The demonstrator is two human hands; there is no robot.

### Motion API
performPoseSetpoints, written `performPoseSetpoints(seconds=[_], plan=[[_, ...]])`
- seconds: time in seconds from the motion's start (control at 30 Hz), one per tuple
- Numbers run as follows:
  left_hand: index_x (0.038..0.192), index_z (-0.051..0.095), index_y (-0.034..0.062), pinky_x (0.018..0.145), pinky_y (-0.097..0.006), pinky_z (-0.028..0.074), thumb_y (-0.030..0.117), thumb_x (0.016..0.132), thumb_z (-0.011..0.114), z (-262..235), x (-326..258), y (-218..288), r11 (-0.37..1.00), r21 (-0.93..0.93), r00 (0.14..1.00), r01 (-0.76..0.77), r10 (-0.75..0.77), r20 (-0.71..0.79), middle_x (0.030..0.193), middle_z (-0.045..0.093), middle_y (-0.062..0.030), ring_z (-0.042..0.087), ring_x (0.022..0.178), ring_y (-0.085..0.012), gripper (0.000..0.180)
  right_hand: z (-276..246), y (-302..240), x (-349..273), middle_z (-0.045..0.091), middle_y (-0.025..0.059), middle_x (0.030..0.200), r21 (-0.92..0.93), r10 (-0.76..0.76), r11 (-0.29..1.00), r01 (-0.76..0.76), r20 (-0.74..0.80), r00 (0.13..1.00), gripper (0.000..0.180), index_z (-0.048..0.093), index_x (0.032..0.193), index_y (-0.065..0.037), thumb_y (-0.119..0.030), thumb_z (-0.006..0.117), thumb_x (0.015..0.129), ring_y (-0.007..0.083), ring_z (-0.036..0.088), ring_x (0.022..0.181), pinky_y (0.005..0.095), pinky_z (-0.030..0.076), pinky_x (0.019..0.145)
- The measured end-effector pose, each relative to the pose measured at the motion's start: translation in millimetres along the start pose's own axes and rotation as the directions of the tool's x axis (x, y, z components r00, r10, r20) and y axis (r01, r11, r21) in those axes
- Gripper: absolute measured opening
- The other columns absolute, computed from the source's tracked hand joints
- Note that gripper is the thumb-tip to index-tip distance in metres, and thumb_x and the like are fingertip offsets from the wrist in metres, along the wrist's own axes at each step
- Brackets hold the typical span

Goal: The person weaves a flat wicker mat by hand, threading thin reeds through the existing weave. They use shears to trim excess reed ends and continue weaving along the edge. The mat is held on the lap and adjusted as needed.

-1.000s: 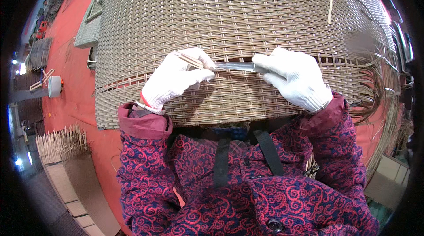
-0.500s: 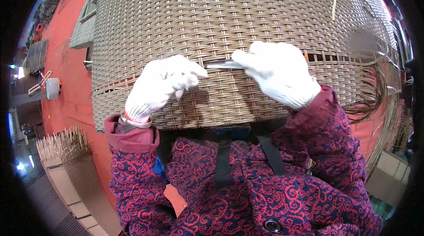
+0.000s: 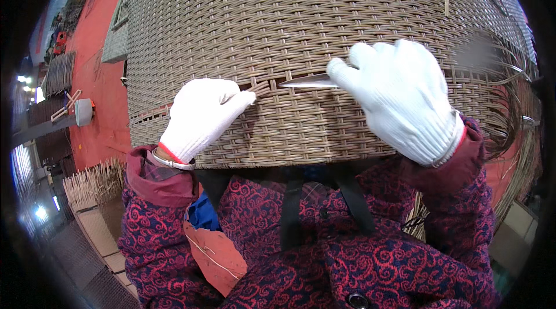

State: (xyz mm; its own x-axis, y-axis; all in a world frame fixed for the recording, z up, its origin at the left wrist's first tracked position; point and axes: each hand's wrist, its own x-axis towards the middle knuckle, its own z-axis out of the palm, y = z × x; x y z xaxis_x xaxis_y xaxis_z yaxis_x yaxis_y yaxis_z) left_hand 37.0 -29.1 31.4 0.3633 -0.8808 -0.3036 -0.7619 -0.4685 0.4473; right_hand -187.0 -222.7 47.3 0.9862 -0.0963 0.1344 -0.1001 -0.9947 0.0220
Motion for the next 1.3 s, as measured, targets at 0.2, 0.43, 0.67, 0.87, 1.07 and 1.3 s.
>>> performPoseSetpoints(seconds=[0.2,0.43,0.67,0.87,1.07,1.3], plan=[[0.071,0.063,0.0012,0.057,-0.043,0.042,0.037,0.091,0.063,-4.6,10.5,0.3,0.992,0.022,0.984,0.126,-0.128,0.124,0.060,0.056,-0.0166,0.056,0.056,-0.0342,0.041,62.1,-8.9,29.3,0.062,0.0066,0.085,0.398,-0.005,0.917,-0.002,0.017,1.000,0.017,0.067,0.104,-0.015,-0.014,0.065,0.087,0.0284,0.066,0.077,0.0428,0.051,0.064],[0.071,0.064,0.0003,0.052,-0.034,0.040,0.034,0.090,0.062,-1.1,36.0,-1.1,1.000,0.012,0.971,0.006,-0.009,0.238,0.054,0.052,-0.0052,0.048,0.050,-0.0141,0.039,80.8,-2.1,26.8,0.062,0.0057,0.088,0.499,0.002,0.866,0.018,-0.040,0.999,0.022,0.069,0.109,-0.019,-0.018,0.069,0.087,0.0295,0.067,0.080,0.0431,0.052,0.066],[0.083,0.071,0.0029,0.069,-0.040,0.050,0.035,0.096,0.060,21.0,29.9,7.8,0.953,0.198,0.973,-0.231,0.224,0.057,0.077,0.068,-0.0163,0.064,0.071,-0.0354,0.036,82.5,-2.3,24.1,0.064,0.0072,0.084,0.506,0.037,0.862,0.040,-0.141,0.989,0.010,0.071,0.093,-0.017,-0.019,0.066,0.085,0.0291,0.067,0.078,0.0438,0.052,0.067],[0.102,0.073,0.0044,0.067,-0.033,0.053,0.015,0.096,0.064,6.0,-1.2,15.2,0.915,-0.373,0.985,0.156,-0.171,-0.008,0.086,0.071,-0.0090,0.068,0.072,-0.0204,0.015,79.8,0.6,18.5,0.065,0.0054,0.086,0.558,0.067,0.829,0.021,-0.136,0.988,0.014,0.073,0.099,-0.020,-0.020,0.066,0.087,0.0284,0.068,0.082,0.0416,0.053,0.069],[0.101,0.070,0.0048,0.064,-0.032,0.052,0.008,0.090,0.071,40.3,22.0,12.5,0.969,0.113,0.916,-0.222,0.246,-0.315,0.090,0.069,-0.0105,0.066,0.071,-0.0235,0.011,69.4,12.4,9.1,0.065,0.0035,0.091,0.504,0.067,0.864,-0.012,-0.090,0.994,0.017,0.073,0.105,-0.021,-0.025,0.068,0.089,0.0277,0.068,0.085,0.0413,0.054,0.072],[0.123,0.065,0.0089,0.074,-0.039,0.057,0.009,0.082,0.078,40.8,8.1,40.1,0.930,0.288,0.828,-0.229,0.342,-0.444,0.105,0.066,-0.0145,0.069,0.085,-0.0324,0.043,52.1,20.3,-14.4,0.065,0.0050,0.090,0.502,0.122,0.861,-0.077,-0.058,0.991,0.028,0.072,0.112,-0.017,-0.018,0.073,0.084,0.0285,0.067,0.084,0.0391,0.053,0.073]])
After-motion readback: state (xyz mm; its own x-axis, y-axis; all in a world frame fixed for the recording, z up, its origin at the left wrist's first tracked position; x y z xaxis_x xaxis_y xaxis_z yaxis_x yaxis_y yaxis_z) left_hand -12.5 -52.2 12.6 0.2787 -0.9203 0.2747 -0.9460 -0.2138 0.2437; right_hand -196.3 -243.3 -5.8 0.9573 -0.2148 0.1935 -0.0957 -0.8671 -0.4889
